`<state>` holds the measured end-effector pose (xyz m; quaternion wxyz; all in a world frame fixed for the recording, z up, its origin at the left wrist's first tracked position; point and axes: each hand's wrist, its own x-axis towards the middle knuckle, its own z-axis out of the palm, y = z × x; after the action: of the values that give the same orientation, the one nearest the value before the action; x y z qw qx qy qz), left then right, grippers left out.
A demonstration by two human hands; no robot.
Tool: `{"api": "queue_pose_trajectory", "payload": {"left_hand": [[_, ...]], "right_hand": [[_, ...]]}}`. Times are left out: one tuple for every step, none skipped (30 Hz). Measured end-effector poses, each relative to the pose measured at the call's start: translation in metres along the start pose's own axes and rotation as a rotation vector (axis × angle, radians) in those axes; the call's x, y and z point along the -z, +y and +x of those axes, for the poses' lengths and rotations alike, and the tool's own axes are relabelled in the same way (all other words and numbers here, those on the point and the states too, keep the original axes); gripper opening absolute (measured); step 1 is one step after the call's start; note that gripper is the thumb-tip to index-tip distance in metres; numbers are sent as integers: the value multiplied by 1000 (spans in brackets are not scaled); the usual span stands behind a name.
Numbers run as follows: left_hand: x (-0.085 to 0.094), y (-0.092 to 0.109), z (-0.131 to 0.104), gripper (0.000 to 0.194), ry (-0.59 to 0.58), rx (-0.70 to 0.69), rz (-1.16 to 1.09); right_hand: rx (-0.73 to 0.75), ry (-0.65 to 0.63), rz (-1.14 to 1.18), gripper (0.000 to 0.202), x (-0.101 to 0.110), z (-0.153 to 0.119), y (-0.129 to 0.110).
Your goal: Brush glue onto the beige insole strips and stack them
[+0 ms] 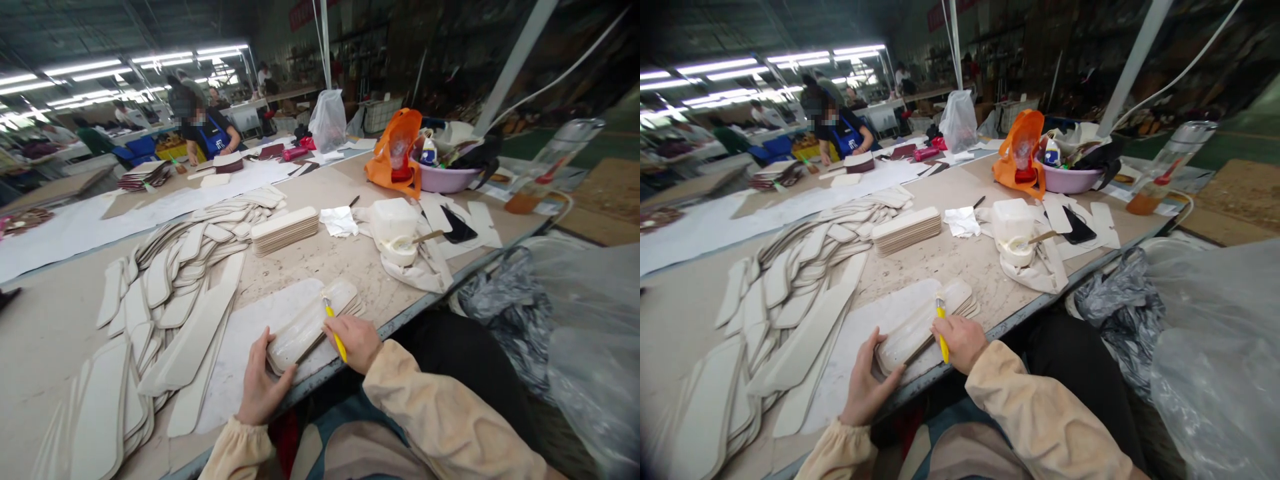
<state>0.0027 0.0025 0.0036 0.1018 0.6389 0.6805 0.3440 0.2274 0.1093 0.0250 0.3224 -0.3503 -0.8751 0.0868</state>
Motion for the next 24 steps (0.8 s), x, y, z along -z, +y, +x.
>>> {"api": "queue_pose_trajectory", "payload": {"left_hand": [[0,0,0,81,1,-1,-3],[0,0,1,81,3,-5,-6],[0,1,1,80,5,-11,-8],[1,1,1,80,10,-17,-10],[1,2,1,80,14,-24,-10],[1,2,1,80,16,-30,-9],[1,2,2,79,17,-34,-8],[1,2,2,79,16,-36,-9],[1,2,2,79,13,-35,-12],[0,1,2,79,12,-31,-17],[0,0,2,79,10,-24,-22],[0,-1,2,79,8,-14,-26],[-1,-1,1,79,8,-2,-30],[-1,0,0,80,7,10,-34],[-1,1,-2,81,7,21,-41],[-2,3,-3,82,6,31,-52],[-2,4,-4,83,2,34,-67],[-3,5,-5,84,-4,36,-84],[-3,7,-6,86,-10,33,-96],[-3,7,-6,89,-8,31,-97],[-1,7,-6,90,-2,32,-75],[2,6,-6,91,15,44,-14],[8,5,-5,87,42,73,79],[16,2,-3,80,75,116,185]], "right_hand": [[41,-11,5,21,-3,-2,-6],[86,-25,19,20,-7,-5,-13],[133,-42,38,19,-10,-8,-21],[180,-60,63,17,-13,-11,-30],[223,-74,92,16,-15,-13,-37],[256,-79,123,15,-18,-15,-43],[275,-78,156,14,-19,-16,-47],[276,-75,189,14,-20,-16,-49],[258,-72,220,14,-20,-16,-48],[225,-66,248,15,-19,-14,-45],[181,-56,271,15,-16,-13,-39],[132,-39,287,16,-13,-12,-32],[84,-8,296,17,-9,-11,-23],[36,36,293,19,-5,-11,-13],[-5,91,277,19,-1,-12,-3],[-44,157,258,20,2,-12,8],[-82,208,241,21,5,-13,18],[-120,257,232,22,6,-13,28],[-147,301,227,23,7,-13,36],[-159,367,227,24,7,-13,43],[-164,384,236,24,9,-14,47],[-174,402,251,25,11,-15,50],[-178,416,266,26,14,-16,51],[-186,419,280,27,16,-17,51]]}}
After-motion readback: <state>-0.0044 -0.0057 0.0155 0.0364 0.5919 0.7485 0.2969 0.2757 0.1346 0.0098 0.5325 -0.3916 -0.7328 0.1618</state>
